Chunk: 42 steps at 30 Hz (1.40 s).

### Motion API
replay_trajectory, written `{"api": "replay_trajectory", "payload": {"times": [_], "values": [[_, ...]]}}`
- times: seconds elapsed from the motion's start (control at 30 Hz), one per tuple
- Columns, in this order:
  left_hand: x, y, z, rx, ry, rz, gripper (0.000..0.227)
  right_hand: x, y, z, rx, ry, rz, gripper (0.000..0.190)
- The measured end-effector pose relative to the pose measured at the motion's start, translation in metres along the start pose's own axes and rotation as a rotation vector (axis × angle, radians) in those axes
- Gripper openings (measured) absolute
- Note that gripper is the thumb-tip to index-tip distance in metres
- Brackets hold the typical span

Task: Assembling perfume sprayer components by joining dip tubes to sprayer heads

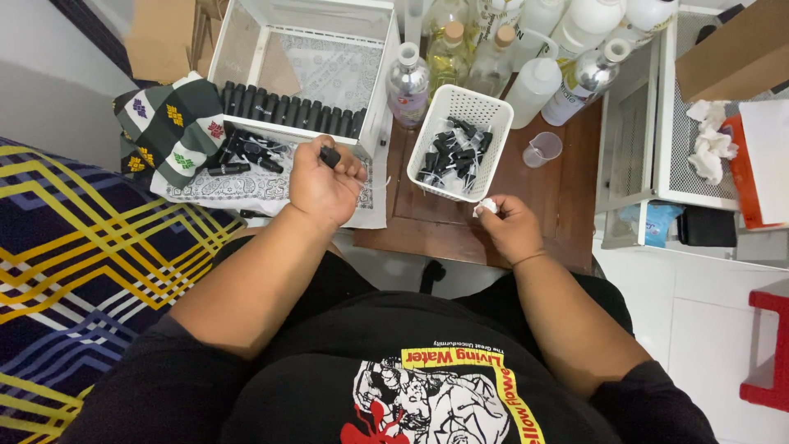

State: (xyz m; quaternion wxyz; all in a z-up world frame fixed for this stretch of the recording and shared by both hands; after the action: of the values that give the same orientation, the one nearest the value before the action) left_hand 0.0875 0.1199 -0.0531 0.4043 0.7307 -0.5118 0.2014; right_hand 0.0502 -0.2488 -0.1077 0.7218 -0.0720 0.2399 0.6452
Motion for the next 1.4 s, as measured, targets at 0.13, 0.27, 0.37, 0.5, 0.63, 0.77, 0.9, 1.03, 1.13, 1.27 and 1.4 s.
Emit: {"api": "replay_trajectory", "payload": {"times": [0.13,0.27,0.37,0.5,0.63,0.77,0.9,1.03,1.13,1.27,1.4], "values": [[0.01,0.01,-0.004,0.003,0.059,0.036,0.026,0.002,0.0,0.003,-0.025,-0.032,0.013,0.021],[0.002,0.001,0.002,-0.023,0.037,0.008,0.021,0.003,-0.001,0.002,-0.004,0.007,0.031,0.021],[0.008,0.007,0.002,-0.037,0.044,0.014,0.021,0.004,0.0,0.002,-0.003,0.011,0.035,0.021],[0.016,0.014,0.002,-0.043,0.074,0.054,0.027,0.009,-0.005,-0.005,-0.01,0.018,0.064,0.021],[0.016,0.013,0.003,-0.04,0.032,0.089,0.017,0.006,-0.002,0.003,0.003,0.02,0.067,0.02],[0.032,0.028,0.005,-0.065,0.037,0.1,0.019,0.006,0.002,0.011,-0.008,-0.038,0.078,0.019],[0.024,0.019,0.018,-0.087,0.017,0.116,0.016,0.009,0.001,0.013,-0.033,-0.114,0.099,0.017],[0.028,0.027,0.019,-0.108,0.04,0.078,0.019,0.005,0.006,0.025,-0.029,-0.121,0.12,0.017],[0.027,0.028,0.024,-0.102,-0.034,0.066,0.015,0.004,0.009,0.026,-0.031,-0.143,0.117,0.018],[0.048,0.052,0.04,-0.142,-0.034,0.125,0.027,0.022,0.012,0.019,-0.036,-0.211,0.219,0.022],[0.044,0.062,0.088,-0.238,-0.151,0.279,0.017,0.049,0.033,0.025,-0.065,-0.273,0.484,0.014]]}}
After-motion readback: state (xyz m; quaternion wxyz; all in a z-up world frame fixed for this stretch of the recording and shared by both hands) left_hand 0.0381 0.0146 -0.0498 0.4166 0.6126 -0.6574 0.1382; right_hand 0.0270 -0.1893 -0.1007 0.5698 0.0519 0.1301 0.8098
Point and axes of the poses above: each hand's wrist, its own y-axis away from the middle knuckle, its own x-axis out of the palm, z = x × y, the point moved 10 cm from there along -y, towards the middle knuckle, and after that the axes turned 4 degrees about y, right-handed, at the moved point
